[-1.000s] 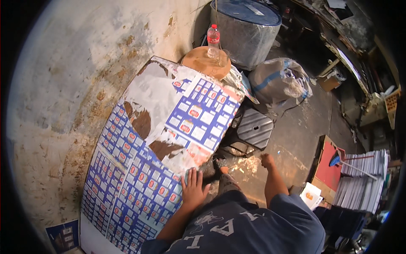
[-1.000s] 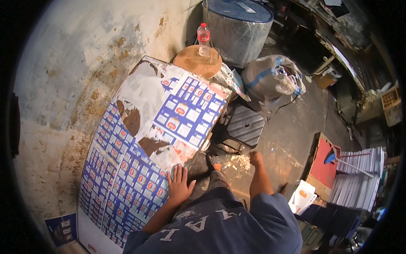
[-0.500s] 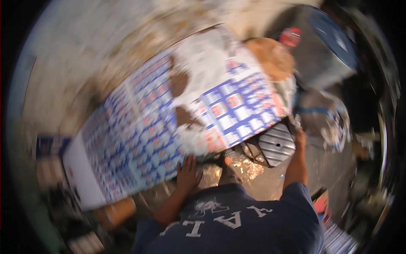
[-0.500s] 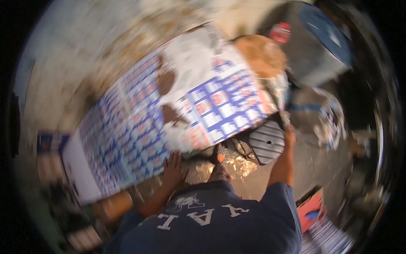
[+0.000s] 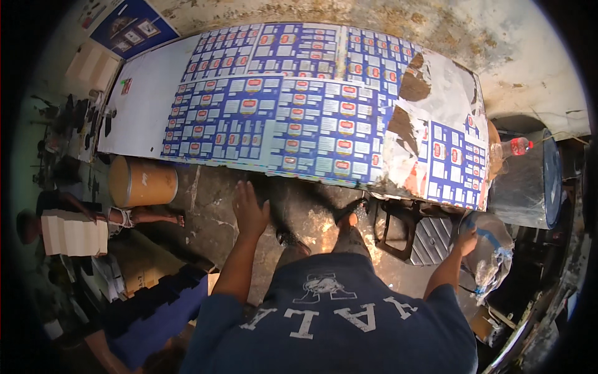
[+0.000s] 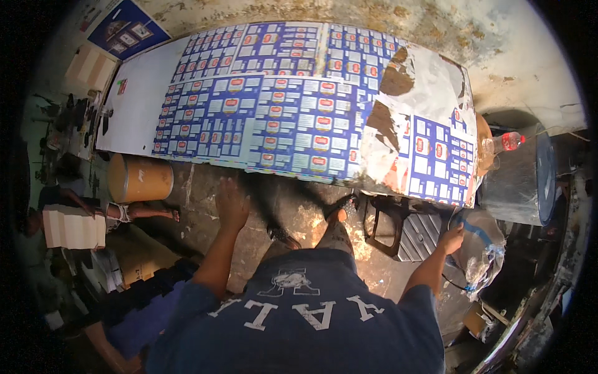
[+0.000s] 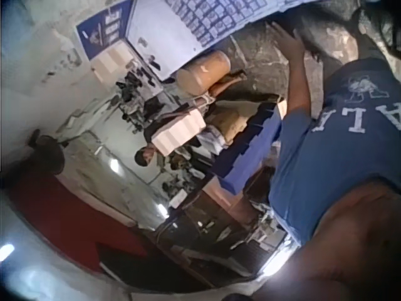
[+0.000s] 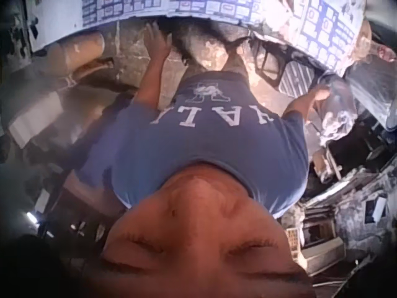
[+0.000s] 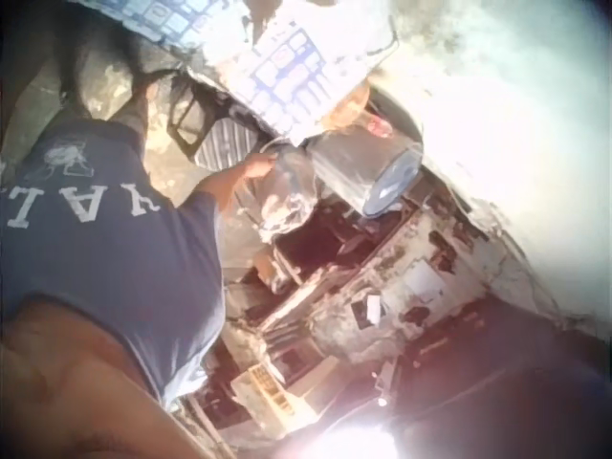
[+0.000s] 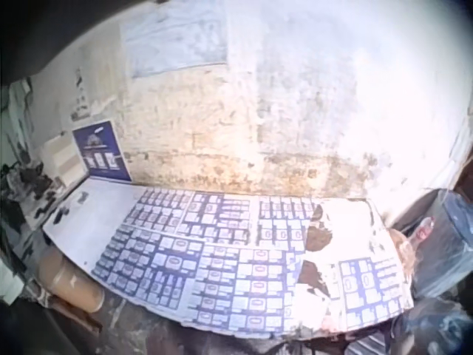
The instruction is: The person picks up large printed paper sheets from a workbench, turns them over, and sorts them by hand into separate piles and into a large bag.
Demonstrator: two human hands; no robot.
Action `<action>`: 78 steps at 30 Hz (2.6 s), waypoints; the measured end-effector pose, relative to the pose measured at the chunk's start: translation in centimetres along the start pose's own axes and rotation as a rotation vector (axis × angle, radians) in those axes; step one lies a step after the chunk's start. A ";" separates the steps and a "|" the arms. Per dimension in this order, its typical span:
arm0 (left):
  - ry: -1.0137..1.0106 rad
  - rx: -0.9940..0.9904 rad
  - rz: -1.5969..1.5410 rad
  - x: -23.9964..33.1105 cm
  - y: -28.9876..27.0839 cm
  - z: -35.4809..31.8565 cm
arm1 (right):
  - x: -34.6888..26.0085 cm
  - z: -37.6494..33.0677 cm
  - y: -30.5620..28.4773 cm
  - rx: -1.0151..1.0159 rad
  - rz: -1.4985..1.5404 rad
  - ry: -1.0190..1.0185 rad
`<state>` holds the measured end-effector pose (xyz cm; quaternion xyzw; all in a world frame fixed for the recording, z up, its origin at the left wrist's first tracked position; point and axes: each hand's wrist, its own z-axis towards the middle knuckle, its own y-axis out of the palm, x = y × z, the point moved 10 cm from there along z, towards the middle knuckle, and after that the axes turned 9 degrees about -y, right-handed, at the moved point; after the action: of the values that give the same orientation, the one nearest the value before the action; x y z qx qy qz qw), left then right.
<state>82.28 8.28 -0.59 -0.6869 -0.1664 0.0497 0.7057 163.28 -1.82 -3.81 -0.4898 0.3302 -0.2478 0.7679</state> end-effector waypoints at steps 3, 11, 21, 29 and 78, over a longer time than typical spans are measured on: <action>-0.095 -0.060 -0.122 -5.5 0.5 -2.5 | -15.9 -4.8 -3.1 0.105 0.788 -0.298; -0.032 -0.259 -0.253 -6.4 2.8 -5.1 | -55.9 -32.0 -4.6 -0.631 0.463 -1.527; -0.254 -0.213 -0.478 -3.2 0.2 -1.3 | -64.0 -38.7 0.3 -1.055 0.192 -1.939; -0.357 0.081 -0.538 1.9 -2.6 2.3 | -65.5 -37.1 0.9 -1.255 0.290 -1.886; 0.082 -0.154 0.029 1.6 -0.2 17.1 | -71.1 -19.6 -1.7 -1.178 -0.056 -1.759</action>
<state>78.58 25.05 -0.08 -0.7430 -0.1306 0.0186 0.6562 101.61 36.06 10.60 -0.7994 -0.2853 0.3759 0.3720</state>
